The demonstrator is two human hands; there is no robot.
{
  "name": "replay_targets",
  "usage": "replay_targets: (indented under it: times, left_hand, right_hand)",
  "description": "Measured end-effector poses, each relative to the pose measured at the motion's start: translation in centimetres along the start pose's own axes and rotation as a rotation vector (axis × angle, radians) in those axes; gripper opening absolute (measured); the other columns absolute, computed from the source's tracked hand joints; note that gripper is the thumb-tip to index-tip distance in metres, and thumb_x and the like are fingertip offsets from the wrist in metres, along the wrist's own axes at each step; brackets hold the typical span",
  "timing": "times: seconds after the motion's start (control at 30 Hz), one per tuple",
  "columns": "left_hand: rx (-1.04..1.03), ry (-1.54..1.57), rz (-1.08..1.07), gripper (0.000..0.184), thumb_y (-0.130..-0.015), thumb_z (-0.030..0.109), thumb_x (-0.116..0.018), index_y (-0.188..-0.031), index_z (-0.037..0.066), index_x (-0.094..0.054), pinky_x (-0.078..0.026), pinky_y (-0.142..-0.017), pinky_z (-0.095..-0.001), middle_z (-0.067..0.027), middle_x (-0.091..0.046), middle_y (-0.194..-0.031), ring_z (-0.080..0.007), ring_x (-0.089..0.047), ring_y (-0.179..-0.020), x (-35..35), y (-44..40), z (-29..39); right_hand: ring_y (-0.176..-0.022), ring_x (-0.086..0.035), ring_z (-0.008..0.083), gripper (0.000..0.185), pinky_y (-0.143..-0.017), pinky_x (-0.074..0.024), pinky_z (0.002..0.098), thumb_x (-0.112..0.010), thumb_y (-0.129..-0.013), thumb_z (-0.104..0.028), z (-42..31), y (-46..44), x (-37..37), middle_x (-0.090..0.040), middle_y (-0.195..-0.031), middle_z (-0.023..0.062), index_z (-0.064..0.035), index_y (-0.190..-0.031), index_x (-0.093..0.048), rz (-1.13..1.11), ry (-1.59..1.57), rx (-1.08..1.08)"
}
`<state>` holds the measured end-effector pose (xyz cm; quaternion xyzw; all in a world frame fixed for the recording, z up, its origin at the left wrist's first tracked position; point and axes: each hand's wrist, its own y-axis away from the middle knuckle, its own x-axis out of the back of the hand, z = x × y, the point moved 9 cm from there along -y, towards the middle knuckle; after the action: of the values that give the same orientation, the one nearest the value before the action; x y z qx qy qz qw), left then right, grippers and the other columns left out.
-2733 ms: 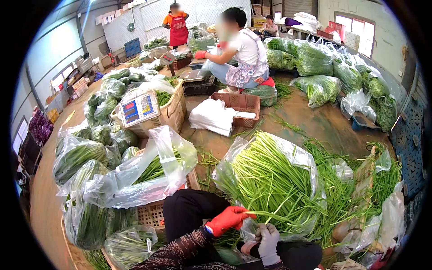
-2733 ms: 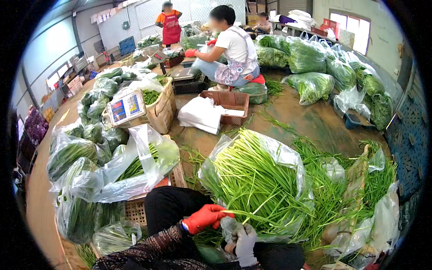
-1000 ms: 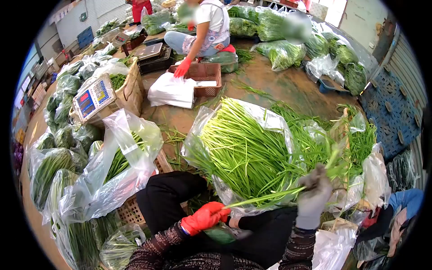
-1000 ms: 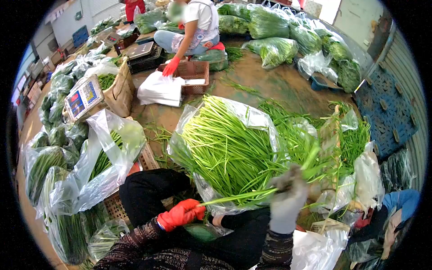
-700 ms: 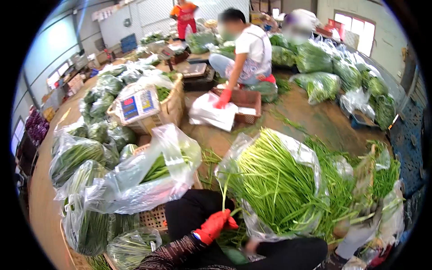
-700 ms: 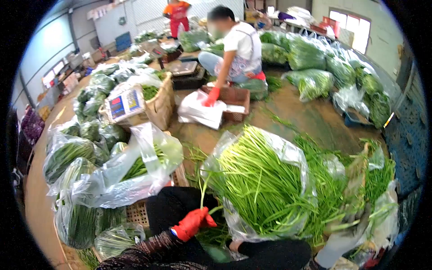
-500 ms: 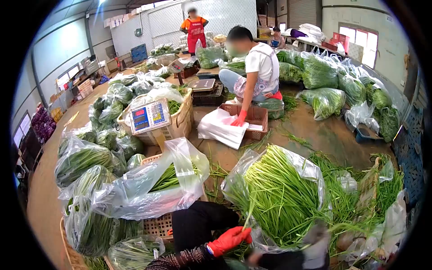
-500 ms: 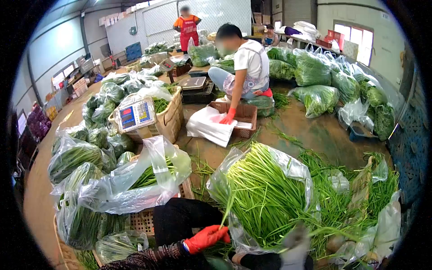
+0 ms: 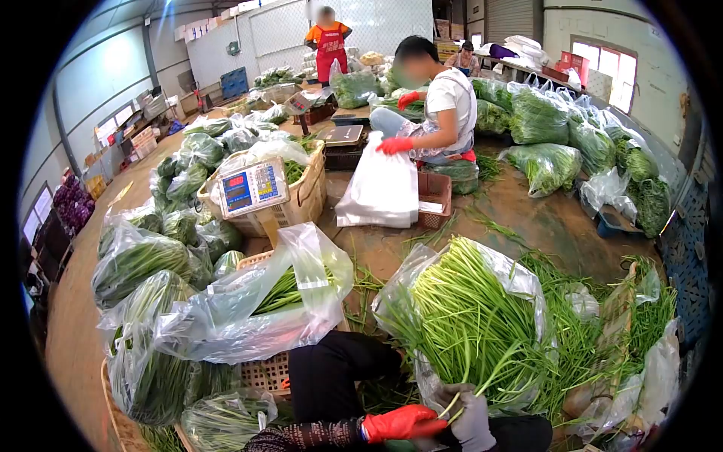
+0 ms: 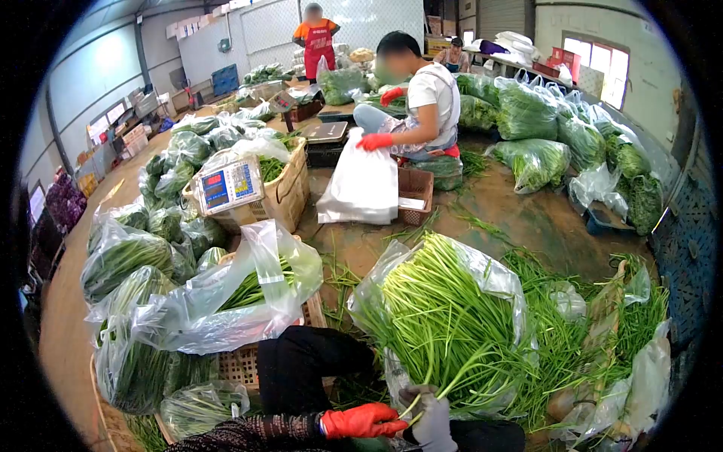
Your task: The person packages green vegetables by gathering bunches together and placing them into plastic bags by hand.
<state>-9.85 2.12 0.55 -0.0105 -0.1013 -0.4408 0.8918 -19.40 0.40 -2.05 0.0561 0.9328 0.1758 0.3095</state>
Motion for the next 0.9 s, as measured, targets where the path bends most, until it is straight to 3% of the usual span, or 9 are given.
replay_targets:
  times: [0.1,0.17,0.2,0.23,0.3,0.47,0.57,0.77,0.9]
  left_hand:
    - [-0.025,-0.038,-0.032,0.044,-0.093,0.038,-0.046,-0.076,0.0,-0.06,-0.045,-0.059,-0.0336,-0.0108,-0.059,-0.064,-0.0215,-0.057,-0.06,-0.6,0.1,-0.7]
    - [-0.107,-0.014,-0.009,0.042,-0.092,0.037,-0.047,-0.075,0.001,-0.061,-0.045,-0.058,-0.0349,-0.0132,-0.058,-0.062,-0.0268,-0.057,-0.059,-0.5,0.2,-0.3]
    - [-0.106,-0.014,-0.009,0.042,-0.092,0.037,-0.047,-0.075,0.001,-0.061,-0.045,-0.058,-0.0349,-0.0132,-0.058,-0.062,-0.0268,-0.057,-0.059,-0.5,0.4,-0.7]
    - [-0.079,-0.067,-0.079,0.037,-0.091,0.036,-0.049,-0.083,0.003,-0.063,-0.045,-0.059,-0.0361,-0.0142,-0.058,-0.064,-0.0291,-0.056,-0.06,-1.0,0.5,-1.4]
    - [-0.05,-0.119,-0.148,0.035,-0.09,0.036,-0.05,-0.091,0.005,-0.065,-0.045,-0.06,-0.0373,-0.0151,-0.058,-0.065,-0.0313,-0.056,-0.061,-1.2,1.3,-1.8]
    - [0.051,-0.247,-0.365,0.042,-0.088,0.033,-0.051,-0.126,0.016,-0.051,-0.046,-0.064,-0.0407,-0.0169,-0.062,-0.079,-0.0331,-0.059,-0.069,-1.3,1.9,-2.7]
    - [0.165,-0.307,-0.361,0.043,-0.085,0.033,-0.053,-0.121,0.011,-0.053,-0.047,-0.075,-0.0395,-0.0175,-0.064,-0.091,-0.0346,-0.06,-0.083,-0.5,0.8,-3.7]
    - [0.031,-0.412,-0.215,0.048,-0.085,0.039,-0.055,-0.125,0.012,-0.05,-0.046,-0.066,-0.0438,-0.0192,-0.063,-0.082,-0.039,-0.058,-0.075,0.3,-0.3,-3.4]
    - [0.059,-0.404,-0.217,0.051,-0.085,0.039,-0.055,-0.127,0.013,-0.048,-0.046,-0.066,-0.044,-0.0193,-0.063,-0.081,-0.0393,-0.058,-0.074,0.2,0.0,-3.9]
  right_hand:
    - [-0.074,-0.061,0.0275,0.017,-0.075,-0.0524,0.0443,-0.044,-0.084,-0.014,-3.4,1.0,0.0,-0.058,-0.085,0.0145,-0.0008,-0.092,-0.051,0.146,-0.107,-0.049]
    - [-0.061,-0.055,0.0151,0.013,-0.057,-0.0511,0.0336,-0.041,-0.087,-0.011,-6.9,1.5,-0.1,-0.056,-0.081,0.0073,-0.0074,-0.09,-0.052,0.174,-0.18,0.049]
    - [-0.056,-0.049,0.0098,0.011,-0.048,-0.0446,0.0247,-0.042,-0.087,-0.01,-9.2,2.1,0.7,-0.054,-0.079,0.004,-0.0111,-0.089,-0.053,0.335,0.016,0.126]
    - [-0.048,-0.048,0.0116,0.032,-0.043,-0.0423,0.0247,-0.051,-0.09,-0.038,-10.8,2.0,1.9,-0.052,-0.069,0.0046,-0.0053,-0.09,-0.05,0.387,-0.067,0.266]
    - [-0.042,-0.03,0.0063,0.021,-0.036,-0.0243,0.0212,-0.051,-0.091,-0.03,-13.5,2.1,2.5,-0.048,-0.069,0.0011,-0.0087,-0.087,-0.05,0.281,-0.198,0.293]
    - [-0.038,-0.021,0.0029,0.027,-0.033,-0.0167,0.0184,-0.049,-0.092,-0.027,-19.6,4.6,1.8,-0.037,-0.063,-0.0038,-0.0017,-0.1,-0.051,0.287,0.143,0.558]
    - [-0.037,-0.019,0.0024,0.028,-0.031,-0.0165,0.0181,-0.051,-0.092,-0.027,-20.0,4.8,1.4,-0.034,-0.059,-0.0042,-0.0016,-0.102,-0.052,0.285,0.246,0.594]
    - [-0.035,-0.022,0.0038,0.043,-0.032,-0.0157,0.0207,-0.052,-0.09,-0.04,-10.1,-0.6,6.2,-0.033,-0.052,-0.0054,0.0006,-0.103,-0.05,0.204,0.071,0.005]
    - [-0.036,-0.023,0.0043,0.048,-0.034,-0.0157,0.0214,-0.05,-0.088,-0.047,-7.4,-1.2,8.5,-0.035,-0.053,-0.0052,-0.0009,-0.102,-0.05,0.305,0.104,-0.062]
